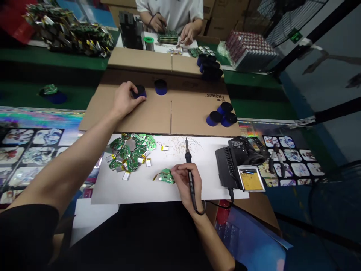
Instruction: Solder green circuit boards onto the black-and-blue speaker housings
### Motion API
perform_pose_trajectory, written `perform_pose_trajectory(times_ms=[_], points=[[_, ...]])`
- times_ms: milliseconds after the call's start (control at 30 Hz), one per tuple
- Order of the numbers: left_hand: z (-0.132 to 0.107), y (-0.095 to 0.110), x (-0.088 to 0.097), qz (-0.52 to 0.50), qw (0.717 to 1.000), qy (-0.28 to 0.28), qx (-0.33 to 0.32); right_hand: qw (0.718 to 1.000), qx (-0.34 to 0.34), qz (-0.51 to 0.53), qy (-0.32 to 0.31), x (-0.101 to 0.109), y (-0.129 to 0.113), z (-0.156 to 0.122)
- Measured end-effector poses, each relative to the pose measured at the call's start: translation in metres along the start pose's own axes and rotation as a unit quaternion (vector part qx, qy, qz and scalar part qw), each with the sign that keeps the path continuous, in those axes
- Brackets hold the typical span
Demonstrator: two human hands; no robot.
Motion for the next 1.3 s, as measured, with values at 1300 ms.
perform_pose_trajectory(times_ms=[1300], points=[[-0.264, 0.122, -0.018, -0.121, 0.976, -0.176, -0.040, 0.933, 0.253, -0.247, -0.070, 0.008, -0.008, -0.029]])
Point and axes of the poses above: each hand's wrist, its own z-axis towards the middle knuckle, its own x-axis out of the back of the hand, y = z × x, the point moved 4 cm from there along z, towards the middle knuckle, and after that the axes turned 3 degrees about -x, right-handed, at the moved point
